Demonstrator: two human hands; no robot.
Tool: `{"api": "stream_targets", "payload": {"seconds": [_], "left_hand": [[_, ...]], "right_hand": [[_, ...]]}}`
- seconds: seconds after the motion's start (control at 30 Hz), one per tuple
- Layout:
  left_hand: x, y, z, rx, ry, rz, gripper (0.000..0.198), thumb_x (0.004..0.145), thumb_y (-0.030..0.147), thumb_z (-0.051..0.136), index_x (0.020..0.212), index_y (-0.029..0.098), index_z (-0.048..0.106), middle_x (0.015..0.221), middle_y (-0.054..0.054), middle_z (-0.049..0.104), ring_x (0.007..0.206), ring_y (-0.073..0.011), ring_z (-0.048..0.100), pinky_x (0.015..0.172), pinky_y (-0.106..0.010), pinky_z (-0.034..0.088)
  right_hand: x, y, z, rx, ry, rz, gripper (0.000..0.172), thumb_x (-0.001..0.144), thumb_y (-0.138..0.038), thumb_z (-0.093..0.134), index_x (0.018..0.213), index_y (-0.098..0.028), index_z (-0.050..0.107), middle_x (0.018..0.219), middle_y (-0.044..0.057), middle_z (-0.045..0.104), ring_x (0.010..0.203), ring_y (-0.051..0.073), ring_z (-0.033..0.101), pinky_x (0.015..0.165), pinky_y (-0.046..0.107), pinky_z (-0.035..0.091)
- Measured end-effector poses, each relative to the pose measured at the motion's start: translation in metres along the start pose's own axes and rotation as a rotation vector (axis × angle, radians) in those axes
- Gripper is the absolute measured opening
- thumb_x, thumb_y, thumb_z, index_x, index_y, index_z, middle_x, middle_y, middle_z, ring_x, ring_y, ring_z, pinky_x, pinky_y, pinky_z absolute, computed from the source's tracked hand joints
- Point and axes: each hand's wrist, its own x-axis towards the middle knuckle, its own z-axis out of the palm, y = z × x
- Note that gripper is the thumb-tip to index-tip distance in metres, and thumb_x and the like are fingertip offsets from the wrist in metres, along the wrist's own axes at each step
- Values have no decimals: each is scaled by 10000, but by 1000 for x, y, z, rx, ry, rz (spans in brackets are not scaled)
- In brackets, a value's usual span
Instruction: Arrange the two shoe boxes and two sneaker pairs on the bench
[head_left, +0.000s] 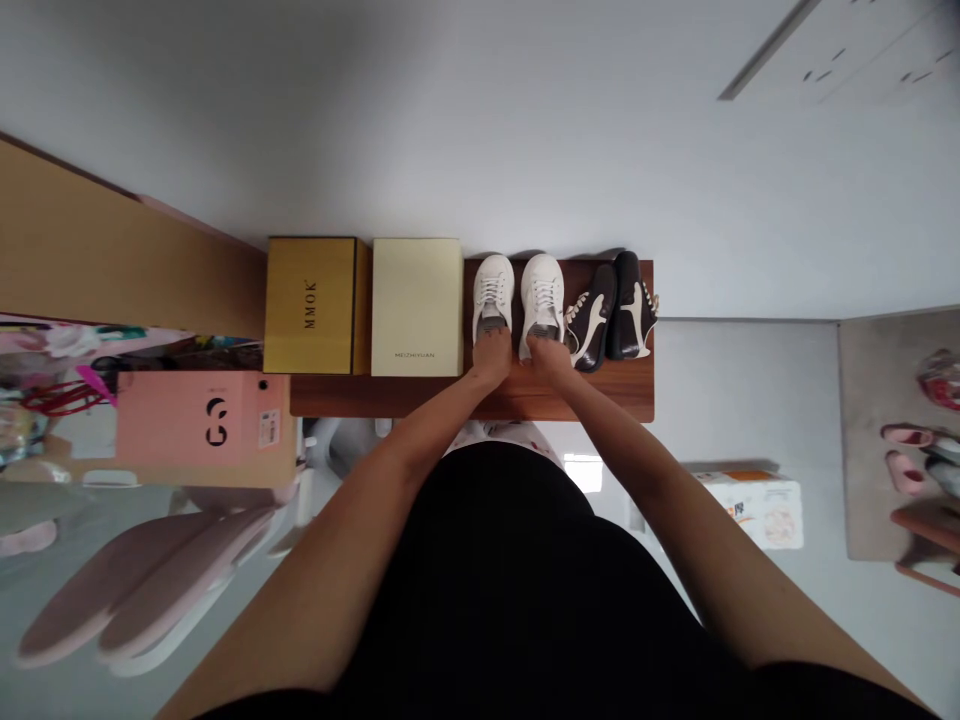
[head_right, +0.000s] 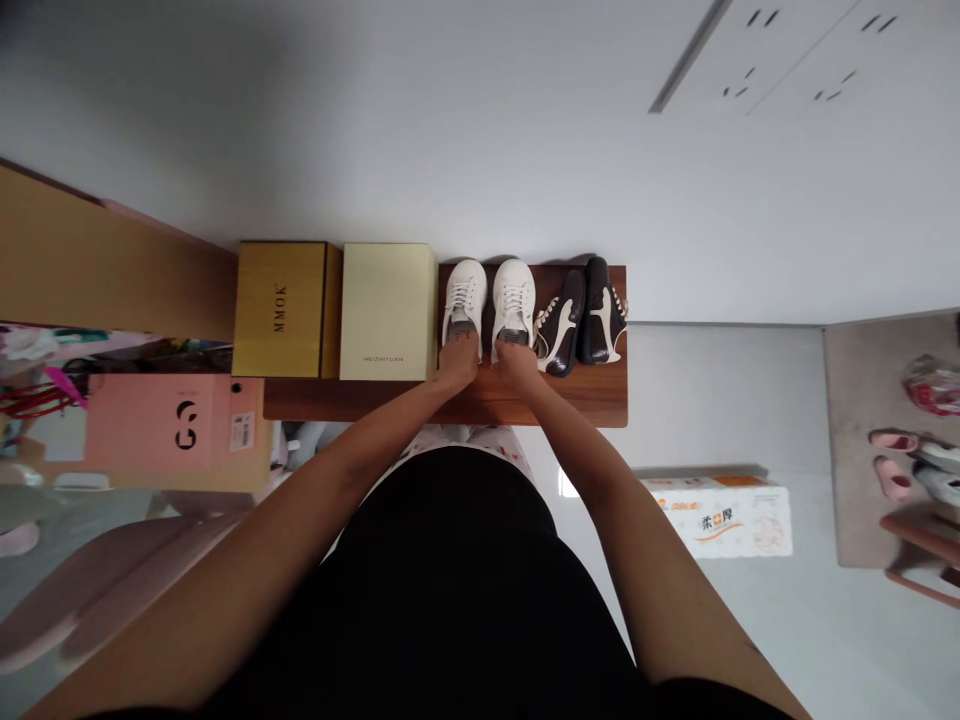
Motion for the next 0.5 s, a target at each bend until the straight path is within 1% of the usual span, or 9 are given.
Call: {"api": "stream_targets", "payload": {"seconds": [0.23, 0.4, 0.5], "left_hand": [[8, -3, 12, -18, 22, -4, 353, 996, 165, 451, 1316, 67, 562, 1242, -207, 656, 1209, -307, 634, 1045, -413, 501], [15, -1, 17, -13, 13, 4, 340, 986, 168, 475, 1296, 56, 560, 1229, -201, 653, 1201, -293, 633, 1035, -389, 506], [16, 0, 17, -12, -14, -12, 344, 1004, 137, 397, 1292, 57, 566, 1236, -202, 654, 1206, -282, 634, 1036, -379, 502]], "right_hand": [[7, -8, 4, -13, -7, 9, 320, 1004, -292, 512, 1282, -155, 594, 1198, 196, 701, 1101, 295, 699, 923, 373, 535], [18, -12, 7, -16, -37, 18, 335, 1012, -277, 493, 1308, -151, 589, 1206, 208, 698, 1119, 300, 694, 946, 385, 531], [24, -14, 10, -10, -45, 11, 334, 999, -234, 506, 1311, -152, 592, 1224, 209, 694, 1136, 308, 686, 951, 387, 524]]}}
